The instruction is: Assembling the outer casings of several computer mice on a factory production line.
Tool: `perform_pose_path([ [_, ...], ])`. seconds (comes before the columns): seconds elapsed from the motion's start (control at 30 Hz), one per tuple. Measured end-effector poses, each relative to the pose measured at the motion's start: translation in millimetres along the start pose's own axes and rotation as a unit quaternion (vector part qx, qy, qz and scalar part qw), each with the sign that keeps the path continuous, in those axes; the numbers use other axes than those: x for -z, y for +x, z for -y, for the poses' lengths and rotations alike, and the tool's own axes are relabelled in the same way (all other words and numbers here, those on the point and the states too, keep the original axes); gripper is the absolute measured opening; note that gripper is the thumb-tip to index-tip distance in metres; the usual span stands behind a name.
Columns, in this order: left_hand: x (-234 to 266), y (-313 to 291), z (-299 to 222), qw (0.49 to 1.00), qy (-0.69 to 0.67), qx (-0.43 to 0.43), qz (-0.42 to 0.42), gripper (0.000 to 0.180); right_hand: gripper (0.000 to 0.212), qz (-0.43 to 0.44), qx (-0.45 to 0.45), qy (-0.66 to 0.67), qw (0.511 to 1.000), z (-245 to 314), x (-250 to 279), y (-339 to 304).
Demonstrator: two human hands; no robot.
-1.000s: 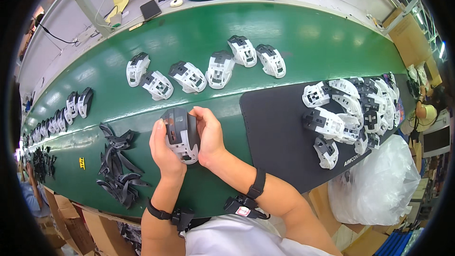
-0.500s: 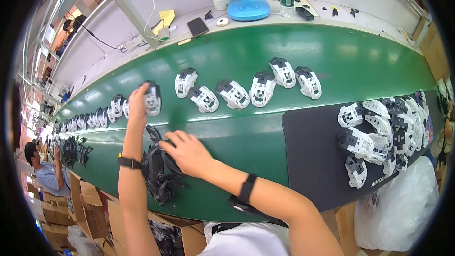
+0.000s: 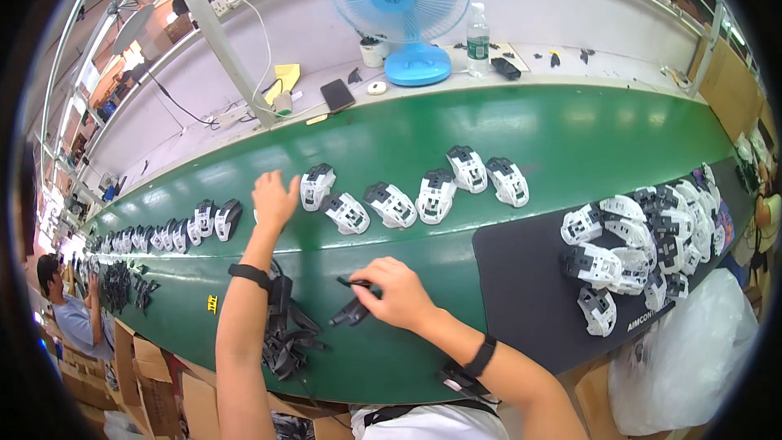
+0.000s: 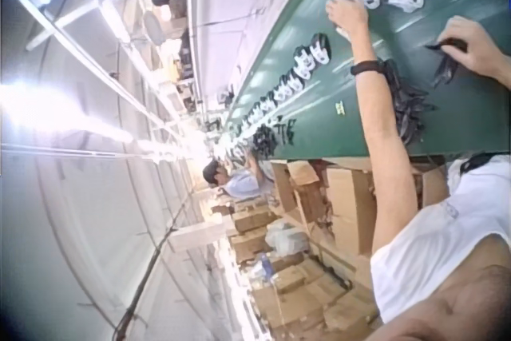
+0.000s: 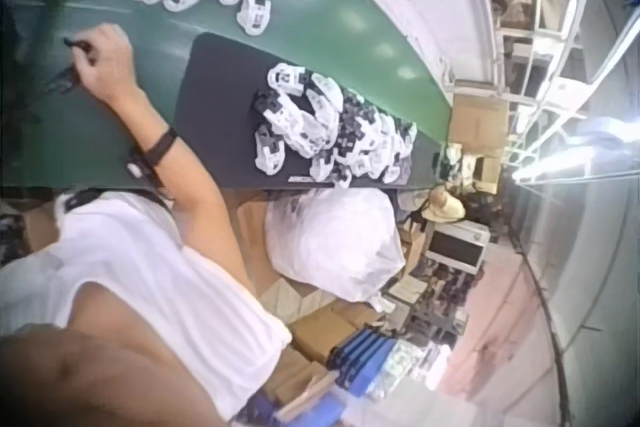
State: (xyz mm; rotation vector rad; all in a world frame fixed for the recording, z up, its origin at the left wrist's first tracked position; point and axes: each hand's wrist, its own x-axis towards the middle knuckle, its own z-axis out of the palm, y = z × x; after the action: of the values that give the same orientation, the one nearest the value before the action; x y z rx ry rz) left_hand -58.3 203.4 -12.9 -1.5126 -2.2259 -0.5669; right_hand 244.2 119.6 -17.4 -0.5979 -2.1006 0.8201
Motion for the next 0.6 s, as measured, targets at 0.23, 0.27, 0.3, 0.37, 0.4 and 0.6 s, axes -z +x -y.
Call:
perform_pose_path([
  [0.23, -19, 7, -30, 0.973, -0.066, 0.125, 0.185, 0.081, 0.03, -0.052, -0.198, 0.357, 0.911, -6, 42, -13],
  [0.27, -13, 9, -33, 0.973, -0.066, 0.121, 0.184, 0.081, 0.032, -0.067, -0.194, 0.396, 0.895, -1, 47, -11],
  [0.3, -6, 10, -32, 0.971, -0.118, 0.119, 0.171, 0.078, 0.032, -0.069, -0.193, 0.398, 0.894, -2, 51, -11],
  [0.37, 15, 7, -41, 0.966, -0.167, 0.112, 0.16, 0.075, 0.034, -0.112, -0.246, 0.469, 0.841, -4, 59, -11],
  [0.4, 32, 3, -54, 0.951, -0.26, 0.107, 0.127, 0.073, 0.03, -0.11, -0.246, 0.456, 0.848, -11, 62, -12],
  [0.6, 114, -91, -136, 0.725, -0.64, 0.07, 0.247, 0.051, 0.026, -0.164, -0.287, 0.51, 0.794, -5, 78, -16],
])
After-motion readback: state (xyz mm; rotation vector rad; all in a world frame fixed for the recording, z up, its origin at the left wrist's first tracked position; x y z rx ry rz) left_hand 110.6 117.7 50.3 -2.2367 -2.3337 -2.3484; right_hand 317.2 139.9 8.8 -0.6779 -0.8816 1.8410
